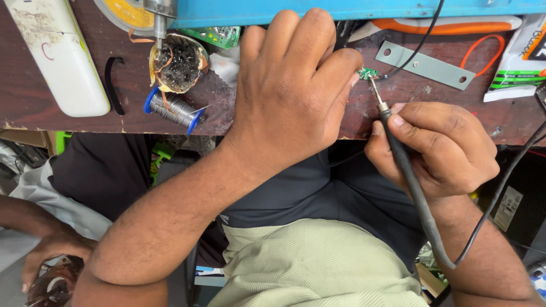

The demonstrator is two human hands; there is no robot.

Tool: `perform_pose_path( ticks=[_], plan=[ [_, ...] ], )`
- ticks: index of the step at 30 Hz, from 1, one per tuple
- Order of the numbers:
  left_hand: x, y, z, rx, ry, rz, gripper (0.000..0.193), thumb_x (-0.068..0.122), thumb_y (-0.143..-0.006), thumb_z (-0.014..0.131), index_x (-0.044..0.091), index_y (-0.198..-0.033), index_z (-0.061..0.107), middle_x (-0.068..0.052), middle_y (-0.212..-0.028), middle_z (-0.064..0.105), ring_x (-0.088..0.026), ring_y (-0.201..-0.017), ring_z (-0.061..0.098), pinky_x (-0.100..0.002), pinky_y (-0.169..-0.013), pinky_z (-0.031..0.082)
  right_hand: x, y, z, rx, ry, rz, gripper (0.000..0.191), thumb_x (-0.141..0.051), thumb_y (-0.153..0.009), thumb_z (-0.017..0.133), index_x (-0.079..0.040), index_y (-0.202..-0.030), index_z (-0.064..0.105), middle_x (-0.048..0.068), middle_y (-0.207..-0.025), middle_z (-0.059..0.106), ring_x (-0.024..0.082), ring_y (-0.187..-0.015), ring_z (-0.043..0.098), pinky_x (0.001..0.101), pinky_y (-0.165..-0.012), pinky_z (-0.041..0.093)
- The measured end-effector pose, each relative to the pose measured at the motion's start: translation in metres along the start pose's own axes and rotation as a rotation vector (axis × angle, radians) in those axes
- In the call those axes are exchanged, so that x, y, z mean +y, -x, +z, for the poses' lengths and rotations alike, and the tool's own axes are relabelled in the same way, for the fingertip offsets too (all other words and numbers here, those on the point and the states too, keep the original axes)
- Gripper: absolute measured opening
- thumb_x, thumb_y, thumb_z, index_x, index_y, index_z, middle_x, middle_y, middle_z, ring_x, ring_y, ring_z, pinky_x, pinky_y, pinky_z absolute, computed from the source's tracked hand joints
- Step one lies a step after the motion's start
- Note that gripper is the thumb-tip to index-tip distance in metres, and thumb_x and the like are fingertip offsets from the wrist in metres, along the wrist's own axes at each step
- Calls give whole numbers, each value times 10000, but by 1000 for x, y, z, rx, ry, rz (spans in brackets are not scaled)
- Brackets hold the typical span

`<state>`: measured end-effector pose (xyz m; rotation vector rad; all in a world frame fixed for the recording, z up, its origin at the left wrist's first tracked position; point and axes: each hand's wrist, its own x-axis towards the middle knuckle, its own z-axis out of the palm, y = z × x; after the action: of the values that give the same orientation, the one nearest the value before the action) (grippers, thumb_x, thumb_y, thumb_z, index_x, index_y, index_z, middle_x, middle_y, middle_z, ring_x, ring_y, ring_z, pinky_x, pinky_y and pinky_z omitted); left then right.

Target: The person uses a soldering iron to apply solder to a small green circuit board. They then wipe the board with a cloth and handle a tube of flux paste before continuing to solder and wipe the board.

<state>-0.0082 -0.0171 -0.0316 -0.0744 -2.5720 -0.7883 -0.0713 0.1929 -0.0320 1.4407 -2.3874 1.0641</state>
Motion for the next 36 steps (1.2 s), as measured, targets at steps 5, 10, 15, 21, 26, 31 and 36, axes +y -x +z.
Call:
perform_pose_path(
  ticks=[5, 10, 15, 21, 26, 31, 36],
  plan=[
    [0, 0, 0, 1, -1, 2, 163, 153, -928, 762, 90, -1062, 692, -35, -1035, 451, -229, -988, 458, -411, -844, 327, -1, -1, 0, 6, 9, 4, 201, 50, -812, 832, 15, -908, 660, 159, -938, 701, 286, -854, 728, 369, -758, 626],
    [0, 0, 0, -1, -8, 1, 160, 157, -938, 758, 94, -1068, 689, -35, -1043, 449, -230, -998, 459, -396, -824, 326, -1, -2, 0, -4, 9, -6, 203, 48, -804, 828, 16, -903, 653, 159, -936, 699, 286, -850, 728, 366, -753, 625],
    [0, 0, 0, 0, -4, 1, 164, 157, -932, 757, 90, -1066, 691, -37, -1038, 449, -234, -990, 459, -423, -862, 327, -1, 0, -2, -28, 21, -10, 206, 46, -809, 829, 10, -902, 649, 156, -950, 703, 296, -865, 733, 375, -770, 626],
    [-1, 1, 0, -1, -5, 1, 151, 156, -937, 754, 88, -1054, 688, -36, -1045, 452, -235, -994, 458, -400, -818, 322, 7, 12, 4, 31, -42, -40, 279, 46, -817, 799, -11, -984, 583, 178, -955, 698, 315, -857, 734, 393, -759, 621],
    [0, 2, 0, -12, -11, -5, 133, 160, -943, 756, 89, -1030, 685, -37, -1054, 455, -230, -959, 457, -402, -820, 323, 15, 24, 6, 56, -179, 5, 317, 88, -888, 733, -27, -1069, 500, 212, -1028, 706, 328, -906, 751, 379, -748, 630],
    [-1, 2, 0, -13, -11, 0, 135, 146, -934, 757, 85, -1035, 692, -38, -1051, 459, -229, -939, 456, -402, -810, 319, 15, 25, 7, 73, -107, -27, 297, 68, -857, 729, -21, -1072, 544, 204, -994, 712, 324, -876, 751, 379, -733, 632],
    [-2, 1, 0, -13, -21, 13, 131, 137, -935, 756, 82, -1038, 696, -37, -1014, 456, -225, -934, 453, -399, -809, 315, 15, 19, 8, 78, -68, -71, 293, 97, -846, 760, -30, -1053, 597, 200, -926, 703, 316, -813, 732, 379, -694, 616]
  ],
)
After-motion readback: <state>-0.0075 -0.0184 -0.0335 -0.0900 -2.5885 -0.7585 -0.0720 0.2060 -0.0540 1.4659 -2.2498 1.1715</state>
